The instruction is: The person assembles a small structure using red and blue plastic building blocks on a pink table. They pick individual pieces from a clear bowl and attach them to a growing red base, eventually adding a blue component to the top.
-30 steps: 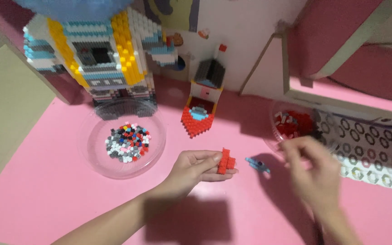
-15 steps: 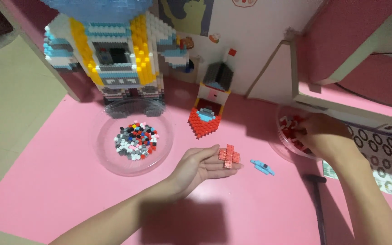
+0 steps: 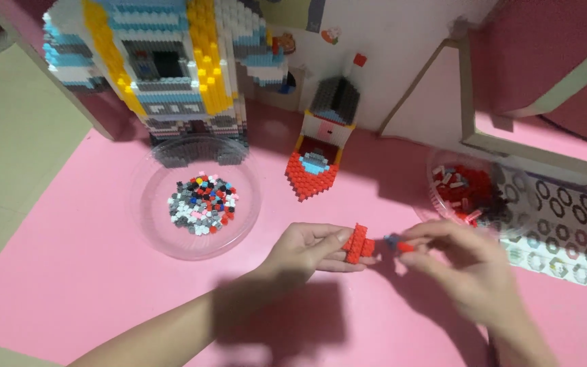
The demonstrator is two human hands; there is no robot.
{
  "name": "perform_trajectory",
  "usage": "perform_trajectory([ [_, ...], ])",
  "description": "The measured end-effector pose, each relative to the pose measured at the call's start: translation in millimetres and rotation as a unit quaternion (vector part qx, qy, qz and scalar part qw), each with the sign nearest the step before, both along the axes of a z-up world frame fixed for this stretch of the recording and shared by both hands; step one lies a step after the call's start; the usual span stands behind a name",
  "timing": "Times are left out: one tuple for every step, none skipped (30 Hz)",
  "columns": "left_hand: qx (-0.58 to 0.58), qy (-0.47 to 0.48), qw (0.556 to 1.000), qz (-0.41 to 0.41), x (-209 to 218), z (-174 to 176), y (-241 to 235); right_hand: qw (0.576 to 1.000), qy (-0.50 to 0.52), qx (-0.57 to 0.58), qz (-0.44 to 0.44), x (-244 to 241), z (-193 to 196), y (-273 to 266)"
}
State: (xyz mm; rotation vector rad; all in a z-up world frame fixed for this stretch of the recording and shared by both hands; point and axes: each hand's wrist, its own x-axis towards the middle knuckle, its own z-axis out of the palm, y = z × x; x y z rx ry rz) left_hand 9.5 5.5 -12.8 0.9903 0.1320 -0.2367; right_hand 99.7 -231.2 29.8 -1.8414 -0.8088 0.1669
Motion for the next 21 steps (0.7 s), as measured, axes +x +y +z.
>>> perform_trajectory([
  [0.0,0.002,1.0,0.0,0,2,0,1.0,0.002,0.0,0.0,-6,-2,7],
  [0.008,0.03,0.999,-0.005,-1,5,0,1.0,-0.01,0.001,-0.026,-13,-5,14],
  [0.016,0.059,0.998,-0.01,-3,8,0,0.998,-0.023,0.001,-0.053,-20,-8,21],
  [0.013,0.059,0.998,-0.012,-1,-1,-2,0.998,-0.022,-0.002,-0.055,-21,-15,22],
  [0.013,0.033,0.999,-0.014,0,-9,-5,0.997,-0.04,0.014,-0.066,-23,-22,23],
  [0.016,0.007,1.0,-0.012,1,-17,-5,0.995,-0.058,0.032,-0.075,-23,-30,27],
  [0.016,0.007,1.0,-0.011,2,-15,-5,0.995,-0.058,0.032,-0.074,-23,-34,28],
  [0.009,0.015,1.0,-0.011,1,-14,-5,0.995,-0.035,0.054,-0.071,-24,-39,29],
  [0.001,0.023,1.0,-0.01,1,-13,-6,0.995,-0.013,0.076,-0.069,-26,-45,30],
  [0.003,0.028,1.0,-0.011,-1,-10,-6,0.994,-0.008,0.077,-0.07,-28,-47,31],
  [0.009,0.012,1.0,-0.007,-2,-8,-5,0.994,-0.016,0.064,-0.083,-29,-48,31],
  [0.014,-0.007,1.0,-0.002,-2,-6,-5,0.994,-0.026,0.05,-0.095,-30,-49,32],
  [0.014,-0.004,1.0,-0.002,-2,-10,-5,0.994,-0.023,0.05,-0.096,-31,-52,33],
  [0.012,-0.01,1.0,0.004,-1,-14,-6,0.994,-0.028,0.051,-0.092,-30,-53,33],
  [0.01,-0.015,1.0,0.01,1,-17,-7,0.994,-0.033,0.052,-0.089,-29,-54,33],
  [0.009,-0.016,1.0,0.01,2,-25,-9,0.994,-0.035,0.051,-0.089,-31,-53,33],
  [0.004,-0.019,1.0,0.013,3,-33,-10,0.994,-0.041,0.04,-0.094,-33,-53,34],
  [0.002,-0.022,1.0,0.017,4,-41,-10,0.993,-0.048,0.031,-0.099,-34,-52,35],
  [0.002,-0.024,1.0,0.018,2,-26,-8,0.993,-0.05,0.032,-0.098,-34,-49,36],
  [0.029,-0.001,0.999,0.016,-1,-12,-5,0.994,-0.048,0.029,-0.099,-35,-47,37],
  [0.055,0.023,0.998,0.014,-4,3,-3,0.994,-0.045,0.026,-0.101,-36,-45,38],
])
